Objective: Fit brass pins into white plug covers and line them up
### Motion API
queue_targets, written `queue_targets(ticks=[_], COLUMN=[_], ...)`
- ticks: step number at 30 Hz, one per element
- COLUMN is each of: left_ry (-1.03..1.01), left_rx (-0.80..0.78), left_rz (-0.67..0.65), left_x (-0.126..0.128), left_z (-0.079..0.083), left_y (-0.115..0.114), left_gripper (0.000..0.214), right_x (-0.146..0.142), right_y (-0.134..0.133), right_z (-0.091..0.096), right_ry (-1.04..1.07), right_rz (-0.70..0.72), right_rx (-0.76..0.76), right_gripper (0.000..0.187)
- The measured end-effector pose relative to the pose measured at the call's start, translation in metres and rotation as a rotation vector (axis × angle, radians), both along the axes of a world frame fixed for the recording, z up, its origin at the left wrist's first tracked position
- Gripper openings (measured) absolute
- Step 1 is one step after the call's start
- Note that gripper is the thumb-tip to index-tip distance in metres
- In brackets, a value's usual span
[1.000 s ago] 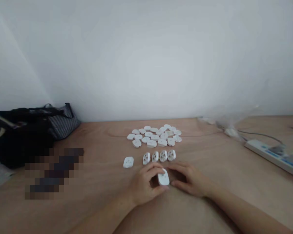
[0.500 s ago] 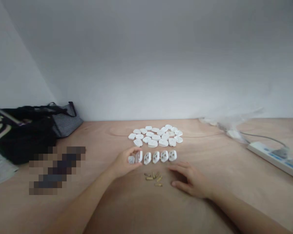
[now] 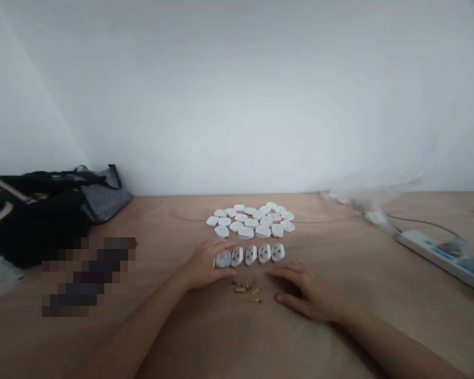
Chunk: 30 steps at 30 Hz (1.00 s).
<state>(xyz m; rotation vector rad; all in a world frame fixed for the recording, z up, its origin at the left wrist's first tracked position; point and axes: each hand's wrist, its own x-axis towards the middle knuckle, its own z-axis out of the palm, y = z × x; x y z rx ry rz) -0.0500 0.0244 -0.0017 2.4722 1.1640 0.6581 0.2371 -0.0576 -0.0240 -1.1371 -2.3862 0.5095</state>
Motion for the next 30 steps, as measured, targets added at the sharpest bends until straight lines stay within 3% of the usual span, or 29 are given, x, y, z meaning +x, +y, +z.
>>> queue_targets(ticks=[7, 13, 18, 24, 30], left_ry=[0.072, -0.134, -0.269, -0.328, -0.222], left_rx=[0.018, 0.053, -0.001, -0.087, -0.006], left_rz=[-0.07, -0.156, -0.123, -0.156, -0.187], left_x=[0.022, 0.006, -0.006, 0.001, 0.0], left_z=[0.002, 0.006, -0.008, -0.013, -0.008], left_y=[0.001, -0.028, -0.052, -0.06, -0.061], left_gripper=[0.051, 0.037, 0.03, 0.029, 0.033], right_x=[0.0, 0.0, 0.0, -0.001, 0.0], right_y=[0.0, -0.001, -0.002, -0.003, -0.001], right_z=[0.001, 0.001, 0.001, 0.001, 0.0], right_ry=[-0.013, -0.021, -0.021, -0.017, -0.009], right_rz=[-0.001, -0.007, -0.013, -0.017, -0.012], right_rx=[0.004, 0.004, 0.009, -0.002, 0.004], right_gripper=[0.046, 0.045, 0.046, 0.046, 0.046])
